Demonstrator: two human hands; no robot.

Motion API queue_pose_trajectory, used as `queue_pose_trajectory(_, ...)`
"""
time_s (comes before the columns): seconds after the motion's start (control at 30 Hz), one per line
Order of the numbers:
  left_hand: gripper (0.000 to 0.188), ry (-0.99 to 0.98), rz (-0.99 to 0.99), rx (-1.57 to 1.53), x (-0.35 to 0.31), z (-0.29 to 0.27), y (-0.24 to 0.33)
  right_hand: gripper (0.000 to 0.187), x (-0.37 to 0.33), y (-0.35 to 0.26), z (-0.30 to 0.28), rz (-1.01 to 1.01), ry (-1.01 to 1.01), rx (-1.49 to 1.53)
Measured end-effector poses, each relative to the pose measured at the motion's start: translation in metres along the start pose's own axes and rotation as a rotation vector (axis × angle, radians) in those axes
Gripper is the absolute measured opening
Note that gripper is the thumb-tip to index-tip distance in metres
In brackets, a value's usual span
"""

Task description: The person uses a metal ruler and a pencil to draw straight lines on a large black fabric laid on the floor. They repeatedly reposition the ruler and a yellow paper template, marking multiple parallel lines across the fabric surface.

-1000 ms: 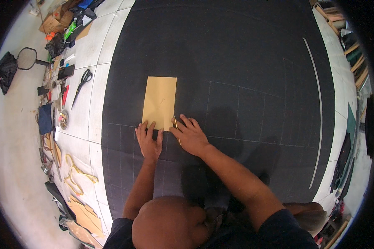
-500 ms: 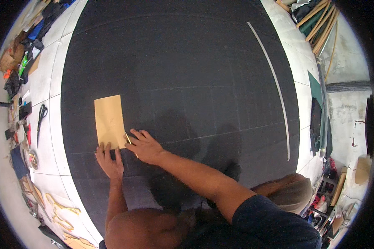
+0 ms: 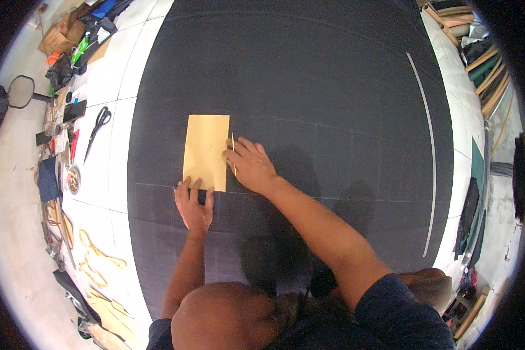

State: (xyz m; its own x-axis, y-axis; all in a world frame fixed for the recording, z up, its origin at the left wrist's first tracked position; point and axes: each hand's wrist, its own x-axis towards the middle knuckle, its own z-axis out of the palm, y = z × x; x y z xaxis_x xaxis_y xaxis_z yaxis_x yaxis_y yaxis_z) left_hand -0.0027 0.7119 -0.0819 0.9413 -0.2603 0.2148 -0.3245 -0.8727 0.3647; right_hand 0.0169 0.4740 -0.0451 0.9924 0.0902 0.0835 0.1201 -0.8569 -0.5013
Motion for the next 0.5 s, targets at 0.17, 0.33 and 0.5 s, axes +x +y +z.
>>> queue_pose_trajectory(0.17, 0.046, -0.014, -0.005, 0.006, -0.003, 0.002, 0.001, 0.027, 0.034, 0.013, -0.003, 0.009, -0.07, -0.081)
queue_pose_trajectory(0.33, 0.048, -0.009, -0.015, -0.023, -0.003, 0.001, 0.005, 0.029, 0.036, 0.02, 0.005, 0.007, -0.047, -0.071)
queue_pose_trajectory(0.5, 0.047, -0.025, -0.012, 0.001, -0.012, -0.007, 0.004, 0.035, 0.028, 0.013, 0.011, 0.019, -0.021, -0.064)
